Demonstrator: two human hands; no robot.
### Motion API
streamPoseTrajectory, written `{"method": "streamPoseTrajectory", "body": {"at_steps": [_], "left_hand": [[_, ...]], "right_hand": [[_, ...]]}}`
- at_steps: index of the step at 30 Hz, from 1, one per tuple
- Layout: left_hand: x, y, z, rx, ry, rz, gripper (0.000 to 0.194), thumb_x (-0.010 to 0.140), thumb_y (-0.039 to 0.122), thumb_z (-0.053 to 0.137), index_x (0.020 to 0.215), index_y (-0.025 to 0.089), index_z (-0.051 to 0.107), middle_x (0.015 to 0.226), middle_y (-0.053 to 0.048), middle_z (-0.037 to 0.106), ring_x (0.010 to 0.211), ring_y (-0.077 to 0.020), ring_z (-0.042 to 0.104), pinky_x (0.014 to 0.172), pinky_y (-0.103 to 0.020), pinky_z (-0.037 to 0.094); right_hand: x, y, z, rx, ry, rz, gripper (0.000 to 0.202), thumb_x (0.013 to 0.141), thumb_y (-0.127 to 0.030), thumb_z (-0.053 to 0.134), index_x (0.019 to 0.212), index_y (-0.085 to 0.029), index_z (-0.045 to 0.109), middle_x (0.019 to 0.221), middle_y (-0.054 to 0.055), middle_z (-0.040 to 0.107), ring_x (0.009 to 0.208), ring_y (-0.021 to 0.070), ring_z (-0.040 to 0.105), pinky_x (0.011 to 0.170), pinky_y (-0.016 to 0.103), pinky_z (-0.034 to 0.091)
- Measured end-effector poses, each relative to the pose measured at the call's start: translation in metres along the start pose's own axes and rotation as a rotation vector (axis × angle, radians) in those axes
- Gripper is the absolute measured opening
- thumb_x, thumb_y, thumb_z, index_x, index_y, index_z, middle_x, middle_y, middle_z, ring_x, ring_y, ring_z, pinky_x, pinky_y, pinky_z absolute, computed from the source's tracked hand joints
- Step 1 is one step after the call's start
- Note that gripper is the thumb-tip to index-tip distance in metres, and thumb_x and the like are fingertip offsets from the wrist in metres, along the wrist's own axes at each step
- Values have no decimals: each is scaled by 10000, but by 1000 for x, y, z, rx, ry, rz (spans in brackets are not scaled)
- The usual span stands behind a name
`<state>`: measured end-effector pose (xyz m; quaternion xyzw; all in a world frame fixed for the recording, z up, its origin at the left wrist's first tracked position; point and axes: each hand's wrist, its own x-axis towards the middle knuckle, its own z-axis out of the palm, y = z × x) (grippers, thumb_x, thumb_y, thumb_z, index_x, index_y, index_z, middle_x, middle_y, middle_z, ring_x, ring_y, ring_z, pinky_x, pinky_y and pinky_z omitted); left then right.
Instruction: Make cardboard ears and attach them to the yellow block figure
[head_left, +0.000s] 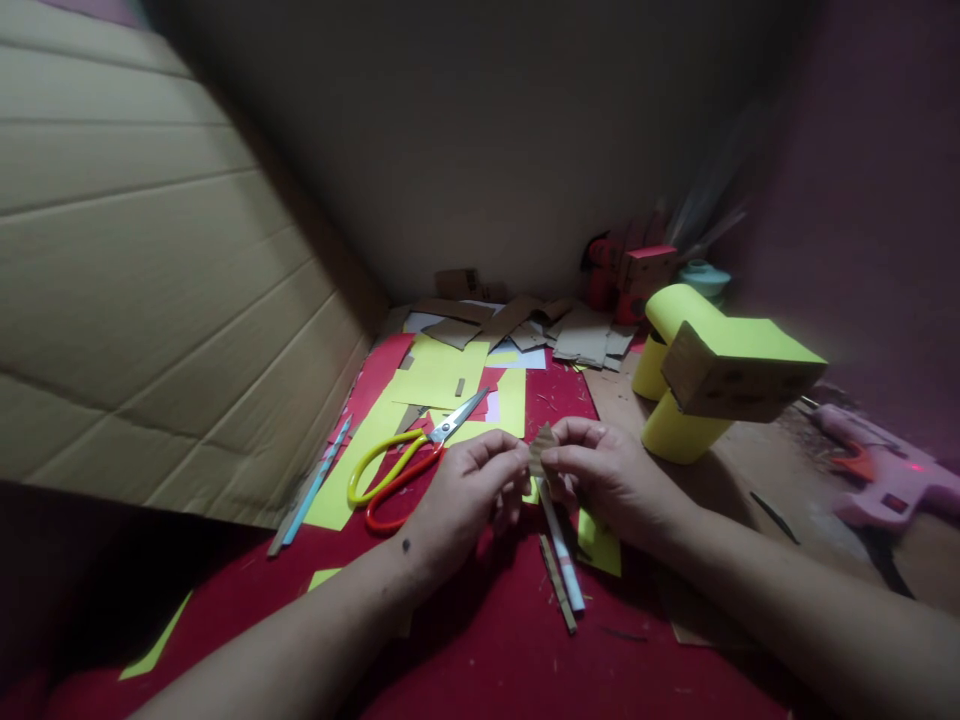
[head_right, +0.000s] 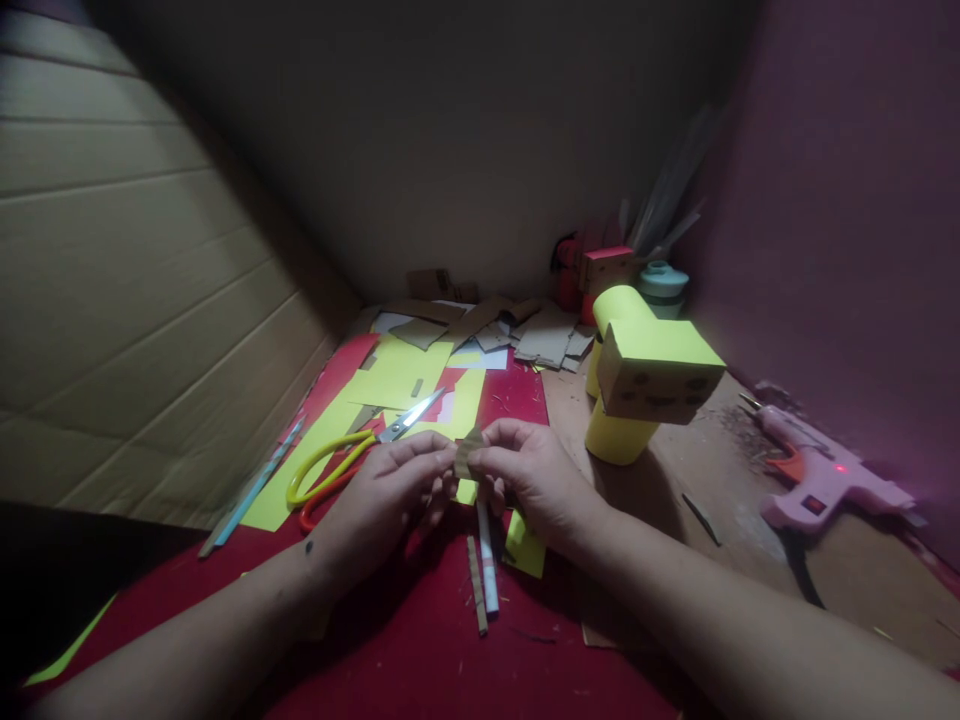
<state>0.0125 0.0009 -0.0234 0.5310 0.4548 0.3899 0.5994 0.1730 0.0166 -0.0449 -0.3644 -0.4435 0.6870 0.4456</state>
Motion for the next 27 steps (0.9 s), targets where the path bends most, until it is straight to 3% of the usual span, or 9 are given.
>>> {"method": "streamPoseTrajectory", "body": {"at_steps": [5,18,27], "left_hand": [[2,-2,-1,-35,-5,-9,192,877,316,456,780,166,527,638,19,534,413,-52,419,368,-170,303],[0,-1,1,-4,-36,14,299,884,399,487,698,166,509,551,28,494,409,-57,432,395,-183,309],[-2,0,1,76,-39,-18,206,811,354,582,706,187,525,449,49,471,328,-71,384,313,-187,267]], "right_hand": [[2,-1,0,2,0,1,127,698,-184,649,663,-187,528,545,-38,570,410,76,466,405,220,308],[2,-2,0,-2,11,-1,120,685,-165,645,640,-189,537,510,-40,567,397,77,456,399,221,300],[1,-4,3,4,5,10,148,676,-178,676,647,-188,531,489,-56,539,377,70,442,385,213,315]]}}
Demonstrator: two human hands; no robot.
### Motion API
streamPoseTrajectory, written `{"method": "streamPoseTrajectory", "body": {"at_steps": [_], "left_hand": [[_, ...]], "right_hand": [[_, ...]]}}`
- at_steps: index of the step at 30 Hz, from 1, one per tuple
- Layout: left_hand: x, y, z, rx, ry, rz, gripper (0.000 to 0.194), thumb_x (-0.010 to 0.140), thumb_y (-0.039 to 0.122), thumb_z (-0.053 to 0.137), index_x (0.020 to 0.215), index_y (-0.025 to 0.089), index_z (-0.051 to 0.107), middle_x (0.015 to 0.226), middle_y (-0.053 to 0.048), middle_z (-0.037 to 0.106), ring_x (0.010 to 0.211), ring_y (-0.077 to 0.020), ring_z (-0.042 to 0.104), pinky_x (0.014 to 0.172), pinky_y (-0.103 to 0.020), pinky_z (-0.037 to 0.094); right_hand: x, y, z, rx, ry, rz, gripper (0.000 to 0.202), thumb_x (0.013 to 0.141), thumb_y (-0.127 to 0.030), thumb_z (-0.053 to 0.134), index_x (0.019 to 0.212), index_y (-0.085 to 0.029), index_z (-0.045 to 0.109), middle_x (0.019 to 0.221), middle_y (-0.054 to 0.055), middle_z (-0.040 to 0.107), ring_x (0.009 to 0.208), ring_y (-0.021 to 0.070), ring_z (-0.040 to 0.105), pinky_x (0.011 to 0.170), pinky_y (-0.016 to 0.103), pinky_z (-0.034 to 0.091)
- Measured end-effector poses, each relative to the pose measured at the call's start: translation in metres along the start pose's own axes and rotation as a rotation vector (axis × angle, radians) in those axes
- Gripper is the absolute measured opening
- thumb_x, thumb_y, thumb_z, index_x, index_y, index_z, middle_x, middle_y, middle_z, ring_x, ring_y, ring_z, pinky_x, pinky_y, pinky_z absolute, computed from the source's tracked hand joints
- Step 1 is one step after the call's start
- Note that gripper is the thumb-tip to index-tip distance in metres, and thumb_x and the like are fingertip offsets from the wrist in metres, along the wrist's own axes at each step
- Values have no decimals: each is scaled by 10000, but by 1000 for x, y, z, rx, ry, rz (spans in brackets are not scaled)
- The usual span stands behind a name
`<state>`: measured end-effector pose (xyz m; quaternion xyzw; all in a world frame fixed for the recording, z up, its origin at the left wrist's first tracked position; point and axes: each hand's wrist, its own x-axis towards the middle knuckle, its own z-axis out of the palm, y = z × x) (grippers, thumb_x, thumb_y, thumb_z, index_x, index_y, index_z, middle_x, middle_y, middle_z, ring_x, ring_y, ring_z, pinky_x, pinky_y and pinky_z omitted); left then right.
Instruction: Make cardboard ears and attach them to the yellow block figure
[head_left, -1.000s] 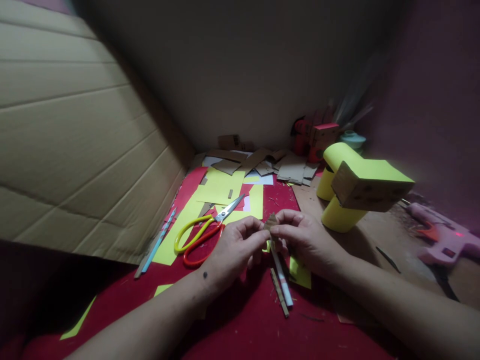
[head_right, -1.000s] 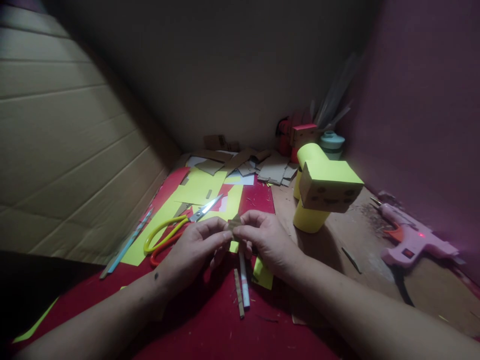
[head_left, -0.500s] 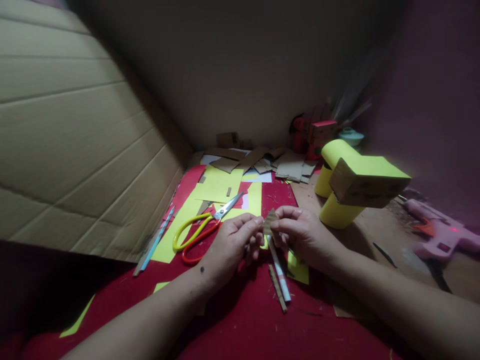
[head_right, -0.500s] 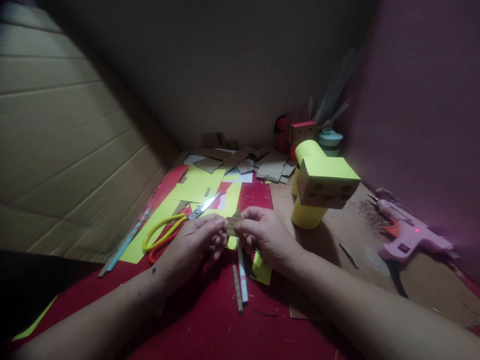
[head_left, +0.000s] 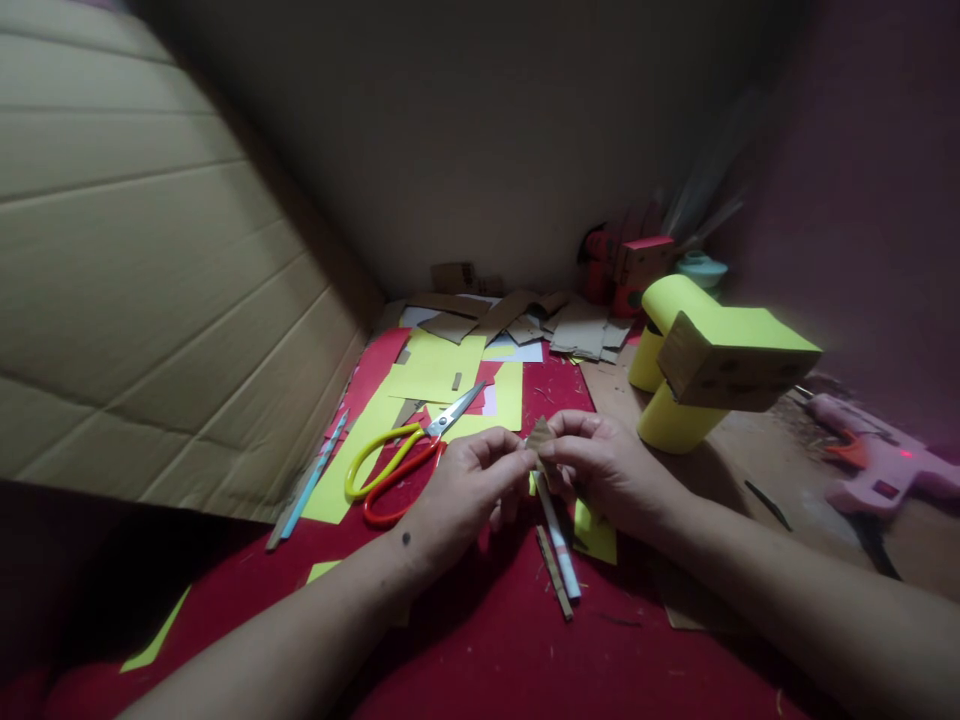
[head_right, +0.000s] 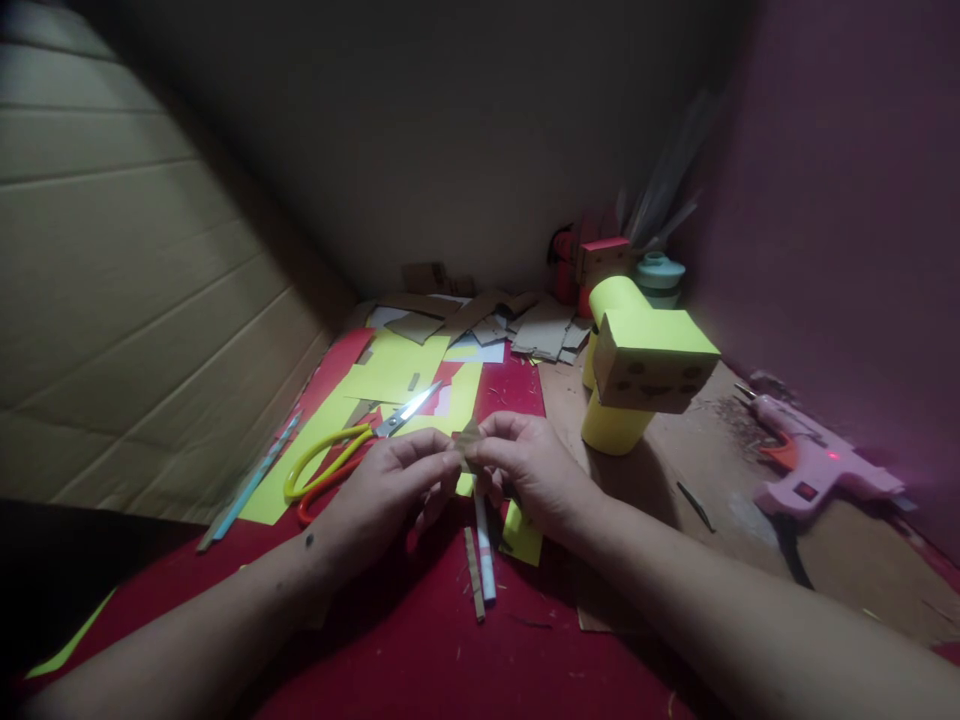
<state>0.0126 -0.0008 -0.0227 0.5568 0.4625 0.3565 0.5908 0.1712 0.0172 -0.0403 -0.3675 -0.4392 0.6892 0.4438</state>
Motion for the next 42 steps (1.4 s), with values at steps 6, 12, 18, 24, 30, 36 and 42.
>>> {"method": "streamPoseTrajectory", "body": {"at_steps": [6,12,18,24,30,36,42], "left_hand": [[0,1,1,17,0,-26,189,790,325,598,692,181,525,410,55,450,323,-63,346,322,-184,239],[-2,5,3,4,33,-16,191,785,305,596,670,178,510,408,65,436,331,-55,346,335,-173,235],[-2,4,3,1,34,-15,198,790,291,593,651,181,504,409,58,445,332,-56,349,333,-178,236],[-1,-1,1,-14,-37,-22,199,816,317,549,674,187,504,425,56,450,311,-57,343,314,-187,228],[-3,3,3,57,-90,17,228,796,362,615,714,177,509,618,-5,611,396,-56,440,374,-187,325],[-5,-6,7,261,3,151,256,785,339,634,667,187,465,642,-27,611,529,-107,523,461,-227,366],[-2,-9,4,416,49,284,288,790,325,610,615,195,421,576,23,505,513,-86,418,475,-242,318]], "right_hand": [[1,2,-2,-4,-7,13,152,675,-171,683,652,-183,533,485,-53,546,364,66,436,374,207,319],[1,4,-1,-4,-17,5,152,678,-181,706,695,-178,555,532,-57,568,380,60,470,393,198,342],[0,2,-1,28,-31,22,132,692,-195,704,732,-172,580,546,-56,577,385,51,482,383,181,352],[1,0,1,105,-43,130,173,658,-203,716,668,-167,547,520,-34,579,383,77,530,332,169,373],[3,1,0,179,-88,144,108,664,-168,637,600,-153,551,464,-34,524,358,67,494,318,160,355],[2,0,-1,197,-149,128,117,663,-145,628,573,-147,554,437,-50,480,335,53,450,322,155,363],[4,1,-2,190,-174,124,98,656,-148,618,586,-146,549,414,-50,483,319,58,449,315,153,362]]}}
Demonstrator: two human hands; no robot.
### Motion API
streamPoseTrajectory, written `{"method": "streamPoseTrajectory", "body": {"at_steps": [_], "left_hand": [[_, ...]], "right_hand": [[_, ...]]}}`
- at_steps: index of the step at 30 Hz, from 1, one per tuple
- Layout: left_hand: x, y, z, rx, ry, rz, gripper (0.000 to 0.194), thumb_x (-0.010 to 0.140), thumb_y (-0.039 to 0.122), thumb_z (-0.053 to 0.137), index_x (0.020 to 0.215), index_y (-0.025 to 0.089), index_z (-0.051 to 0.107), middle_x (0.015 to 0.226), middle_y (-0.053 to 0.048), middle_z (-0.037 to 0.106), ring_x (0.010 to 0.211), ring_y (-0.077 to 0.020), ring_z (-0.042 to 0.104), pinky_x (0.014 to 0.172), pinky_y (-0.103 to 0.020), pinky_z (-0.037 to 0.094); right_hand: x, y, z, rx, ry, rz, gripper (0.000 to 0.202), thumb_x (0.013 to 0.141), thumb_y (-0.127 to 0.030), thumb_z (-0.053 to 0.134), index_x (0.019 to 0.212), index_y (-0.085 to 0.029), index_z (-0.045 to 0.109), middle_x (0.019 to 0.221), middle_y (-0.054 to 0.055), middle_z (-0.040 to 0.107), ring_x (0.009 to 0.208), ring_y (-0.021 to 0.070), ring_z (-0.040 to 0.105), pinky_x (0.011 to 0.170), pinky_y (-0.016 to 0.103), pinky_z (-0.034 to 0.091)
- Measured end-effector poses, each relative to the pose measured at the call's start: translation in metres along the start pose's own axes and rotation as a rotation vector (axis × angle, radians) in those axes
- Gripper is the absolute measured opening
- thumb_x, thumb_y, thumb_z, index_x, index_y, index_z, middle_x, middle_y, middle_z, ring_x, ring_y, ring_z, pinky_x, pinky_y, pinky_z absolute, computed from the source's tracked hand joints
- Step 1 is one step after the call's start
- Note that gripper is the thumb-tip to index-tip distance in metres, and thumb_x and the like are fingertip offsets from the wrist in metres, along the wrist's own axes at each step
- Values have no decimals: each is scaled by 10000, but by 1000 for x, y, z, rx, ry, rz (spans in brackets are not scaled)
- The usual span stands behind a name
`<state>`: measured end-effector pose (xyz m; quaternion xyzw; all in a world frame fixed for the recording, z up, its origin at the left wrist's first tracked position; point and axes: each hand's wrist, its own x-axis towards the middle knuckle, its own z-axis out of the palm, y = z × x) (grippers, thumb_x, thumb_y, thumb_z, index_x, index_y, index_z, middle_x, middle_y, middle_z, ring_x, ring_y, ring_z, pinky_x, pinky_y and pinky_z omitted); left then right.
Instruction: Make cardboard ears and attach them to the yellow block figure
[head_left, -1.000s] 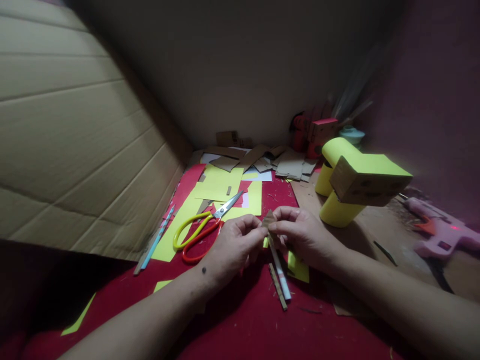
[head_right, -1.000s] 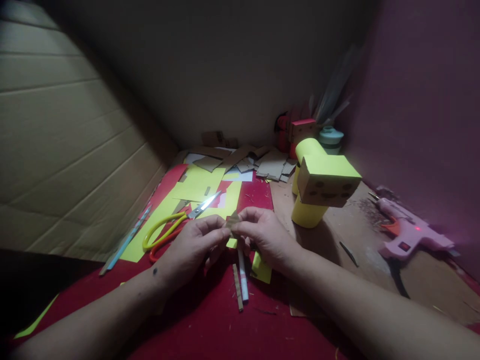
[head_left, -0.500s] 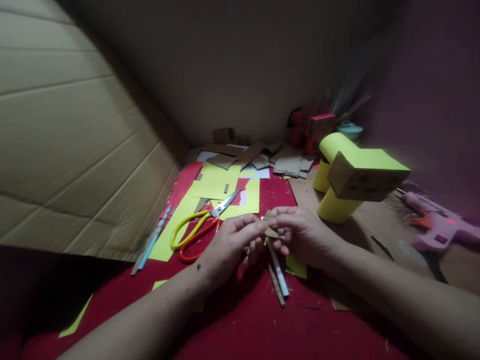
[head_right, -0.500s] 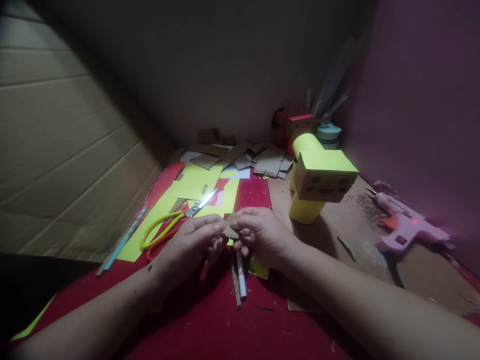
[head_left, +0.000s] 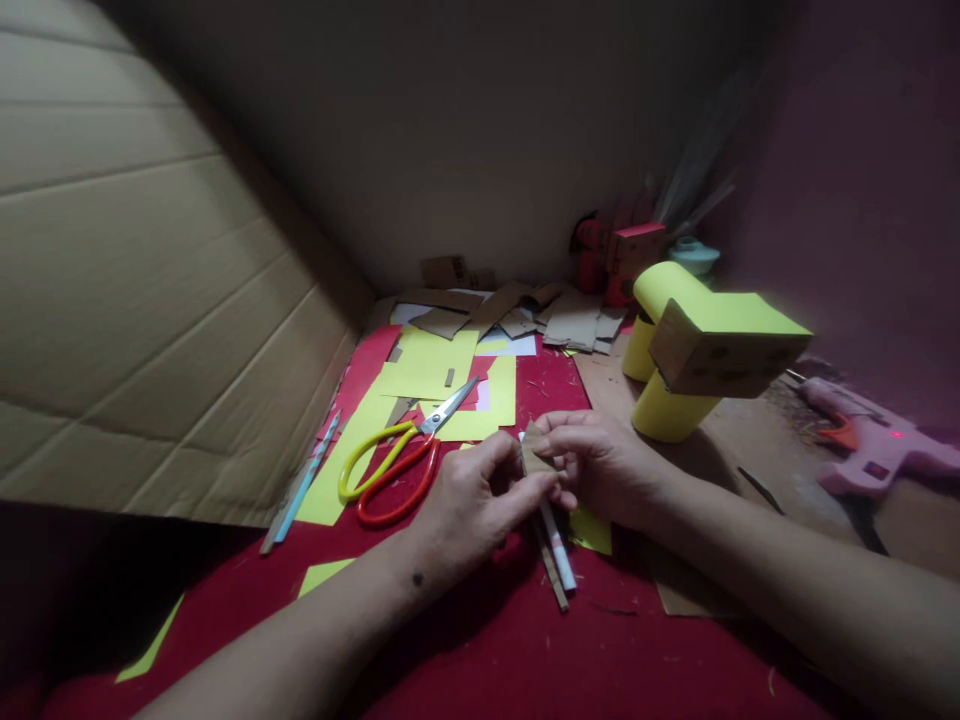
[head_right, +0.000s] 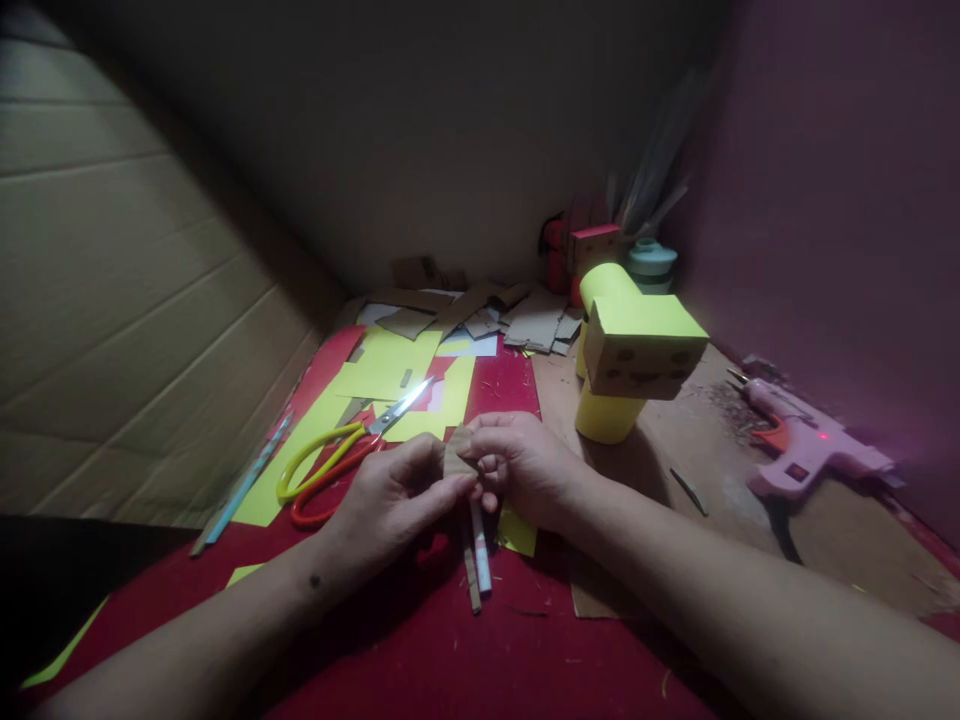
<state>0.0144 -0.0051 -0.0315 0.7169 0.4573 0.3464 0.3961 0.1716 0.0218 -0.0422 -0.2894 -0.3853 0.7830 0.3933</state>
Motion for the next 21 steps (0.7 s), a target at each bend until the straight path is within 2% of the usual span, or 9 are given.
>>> {"method": "streamPoseTrajectory", "body": {"at_steps": [7,13,21], "left_hand": [[0,1,-2,23,0,34,306,790,321,615,601,199,406,558,39,458,508,-83,388,473,-243,313],[1,-1,-2,-32,-40,-18,264,816,358,608,667,180,484,616,-6,567,528,-97,480,473,-235,354],[3,2,-4,-126,-101,-71,198,847,333,593,752,163,556,693,-27,642,529,-84,503,473,-205,380]], "right_hand": [[-2,-1,0,-3,5,2,70,667,-151,624,629,-138,566,440,-27,537,326,54,464,320,145,382],[-2,-3,2,-5,30,-5,96,671,-161,645,635,-144,558,435,-36,531,334,59,481,310,139,365],[-1,-3,1,-7,59,-30,107,671,-150,636,609,-139,549,430,-23,542,324,60,481,302,144,336]]}}
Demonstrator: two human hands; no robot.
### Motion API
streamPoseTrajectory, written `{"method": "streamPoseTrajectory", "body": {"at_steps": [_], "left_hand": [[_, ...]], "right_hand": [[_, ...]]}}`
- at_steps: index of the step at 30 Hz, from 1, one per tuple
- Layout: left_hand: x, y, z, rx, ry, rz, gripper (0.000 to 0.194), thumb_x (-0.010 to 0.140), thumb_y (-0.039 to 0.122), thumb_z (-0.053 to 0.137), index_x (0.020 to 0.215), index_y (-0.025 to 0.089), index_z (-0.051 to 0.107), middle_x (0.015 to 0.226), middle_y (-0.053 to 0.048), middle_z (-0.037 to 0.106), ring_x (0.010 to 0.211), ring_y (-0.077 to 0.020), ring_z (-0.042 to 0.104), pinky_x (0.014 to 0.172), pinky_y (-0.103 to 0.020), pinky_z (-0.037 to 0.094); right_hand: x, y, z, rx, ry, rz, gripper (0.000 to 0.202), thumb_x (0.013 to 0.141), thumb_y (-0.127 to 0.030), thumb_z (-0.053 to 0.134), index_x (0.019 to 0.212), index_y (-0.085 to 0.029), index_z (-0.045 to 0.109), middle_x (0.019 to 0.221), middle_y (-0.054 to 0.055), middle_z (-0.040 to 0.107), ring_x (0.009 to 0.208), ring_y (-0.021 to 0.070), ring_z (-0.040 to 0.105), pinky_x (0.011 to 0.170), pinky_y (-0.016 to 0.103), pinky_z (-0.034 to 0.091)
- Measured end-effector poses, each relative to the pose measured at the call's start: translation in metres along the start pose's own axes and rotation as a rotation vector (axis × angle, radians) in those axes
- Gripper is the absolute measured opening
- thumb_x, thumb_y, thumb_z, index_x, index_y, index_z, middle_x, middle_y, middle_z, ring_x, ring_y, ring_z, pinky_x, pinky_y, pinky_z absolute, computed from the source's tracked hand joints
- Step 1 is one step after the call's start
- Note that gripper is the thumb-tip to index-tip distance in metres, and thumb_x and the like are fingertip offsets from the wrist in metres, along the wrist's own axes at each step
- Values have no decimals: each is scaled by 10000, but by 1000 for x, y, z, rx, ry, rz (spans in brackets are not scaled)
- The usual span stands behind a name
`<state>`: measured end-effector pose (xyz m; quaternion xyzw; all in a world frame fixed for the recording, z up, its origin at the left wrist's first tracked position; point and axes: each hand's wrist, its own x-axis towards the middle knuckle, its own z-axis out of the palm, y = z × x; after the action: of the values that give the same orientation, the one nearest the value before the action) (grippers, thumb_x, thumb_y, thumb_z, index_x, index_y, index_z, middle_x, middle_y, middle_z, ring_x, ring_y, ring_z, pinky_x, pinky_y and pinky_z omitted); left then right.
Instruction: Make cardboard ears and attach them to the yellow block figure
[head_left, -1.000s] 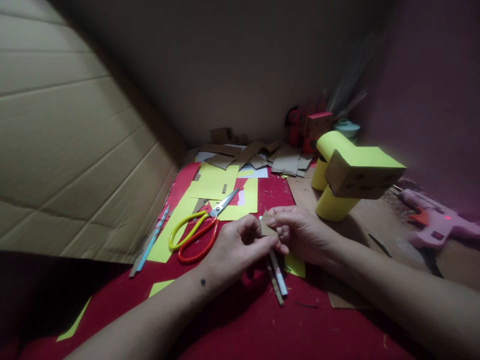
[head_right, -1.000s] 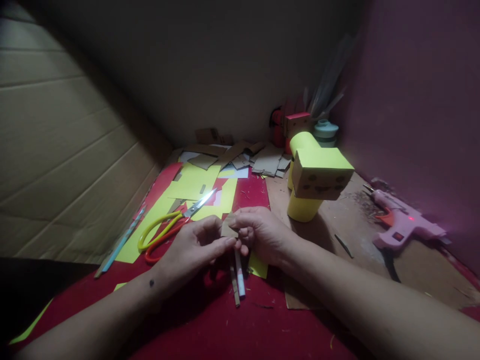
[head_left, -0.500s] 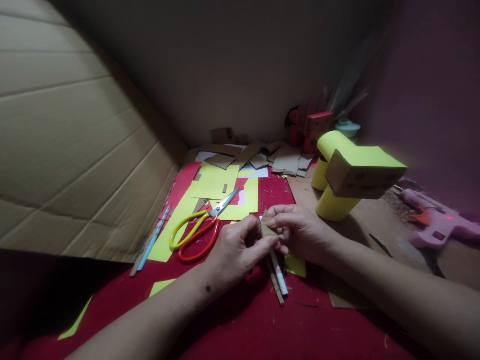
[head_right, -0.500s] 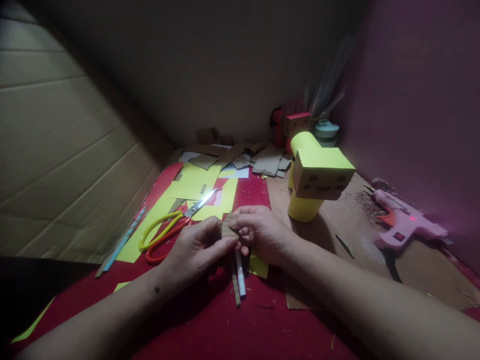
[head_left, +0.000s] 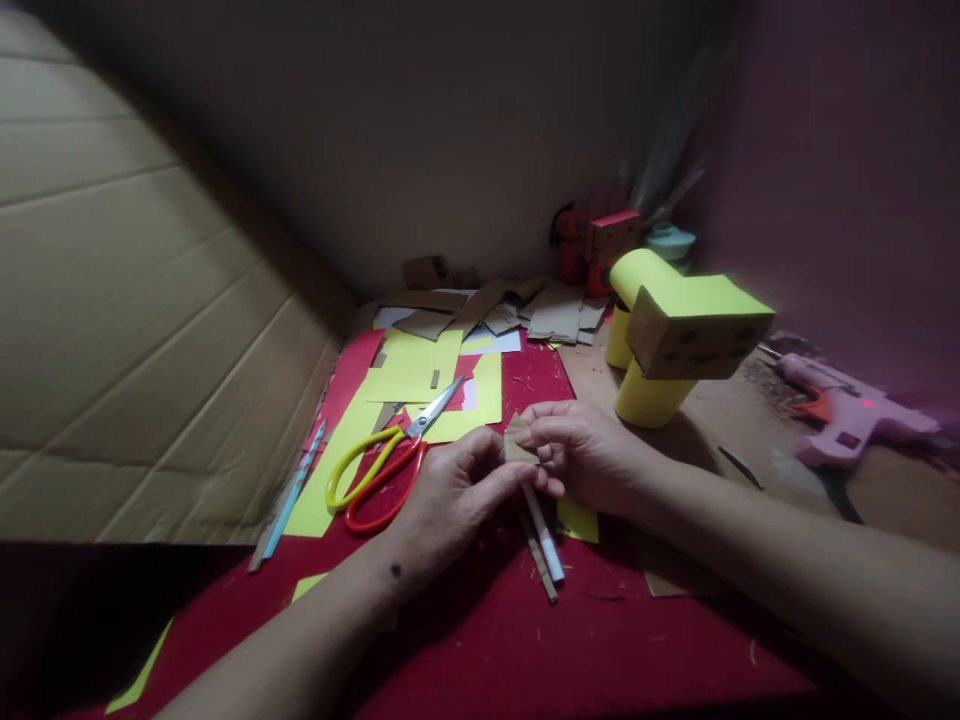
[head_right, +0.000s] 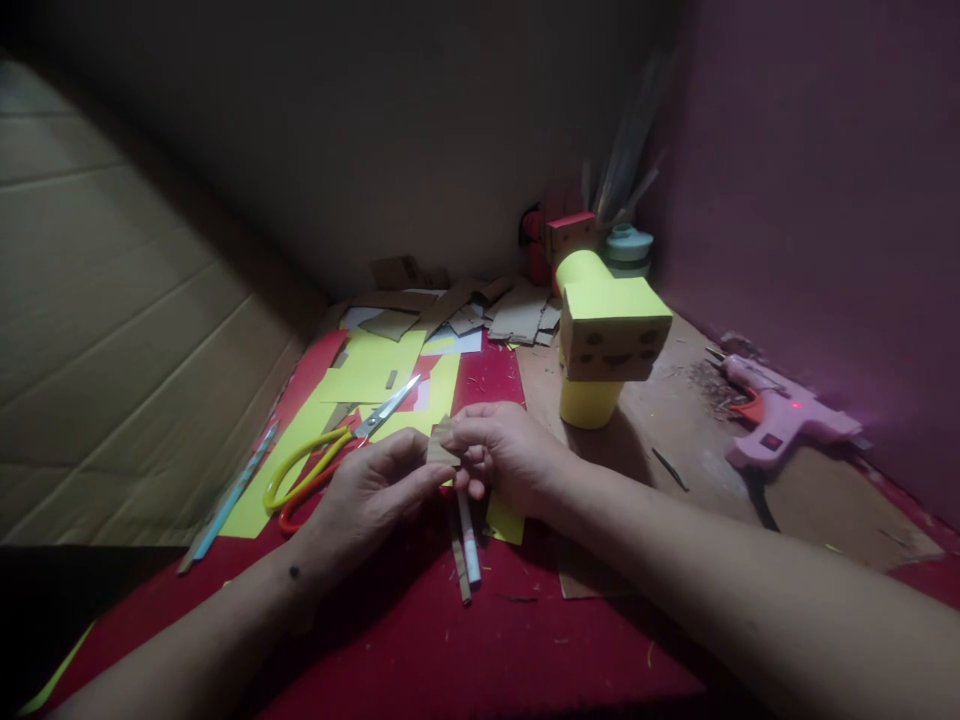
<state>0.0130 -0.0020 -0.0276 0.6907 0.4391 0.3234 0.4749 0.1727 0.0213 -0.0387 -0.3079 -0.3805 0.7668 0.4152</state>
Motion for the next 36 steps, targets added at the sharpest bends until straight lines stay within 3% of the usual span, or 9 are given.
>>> {"method": "streamPoseTrajectory", "body": {"at_steps": [3,8,15,22,27,36], "left_hand": [[1,0,0,-31,-13,-24,201,847,340,597,753,167,561,666,-6,625,475,-63,456,437,-194,350],[2,3,-2,-77,-45,-91,254,878,365,551,712,175,525,521,53,479,417,-58,401,399,-190,303],[3,8,-5,-134,-90,-125,273,926,334,478,724,165,550,495,50,489,424,-57,401,430,-186,299],[5,1,-6,-209,-44,-156,352,949,396,396,729,169,550,538,34,522,433,-69,440,439,-195,335],[4,2,-5,-232,-30,-174,375,926,417,455,660,167,539,488,27,507,402,-70,422,405,-201,305],[4,0,-7,-394,-94,-257,216,844,306,602,699,157,543,529,45,502,361,-40,381,337,-159,251]], "right_hand": [[1,-1,0,5,23,-7,99,665,-134,632,601,-137,557,406,-37,510,321,60,475,292,143,323],[0,-2,1,32,92,-5,93,658,-130,618,591,-144,554,400,-65,459,332,64,495,287,140,321],[0,-3,1,20,140,-18,88,649,-110,598,579,-146,559,376,-63,445,317,63,472,278,149,294],[0,-2,0,0,146,-9,129,665,-111,603,570,-156,529,388,-53,474,329,59,475,285,146,294],[-1,-1,-1,-31,138,-17,148,676,-139,622,585,-172,511,394,-69,440,327,60,467,286,149,291],[-2,0,0,-64,48,-18,109,661,-124,652,657,-164,551,444,-42,528,357,89,519,298,161,328]]}}
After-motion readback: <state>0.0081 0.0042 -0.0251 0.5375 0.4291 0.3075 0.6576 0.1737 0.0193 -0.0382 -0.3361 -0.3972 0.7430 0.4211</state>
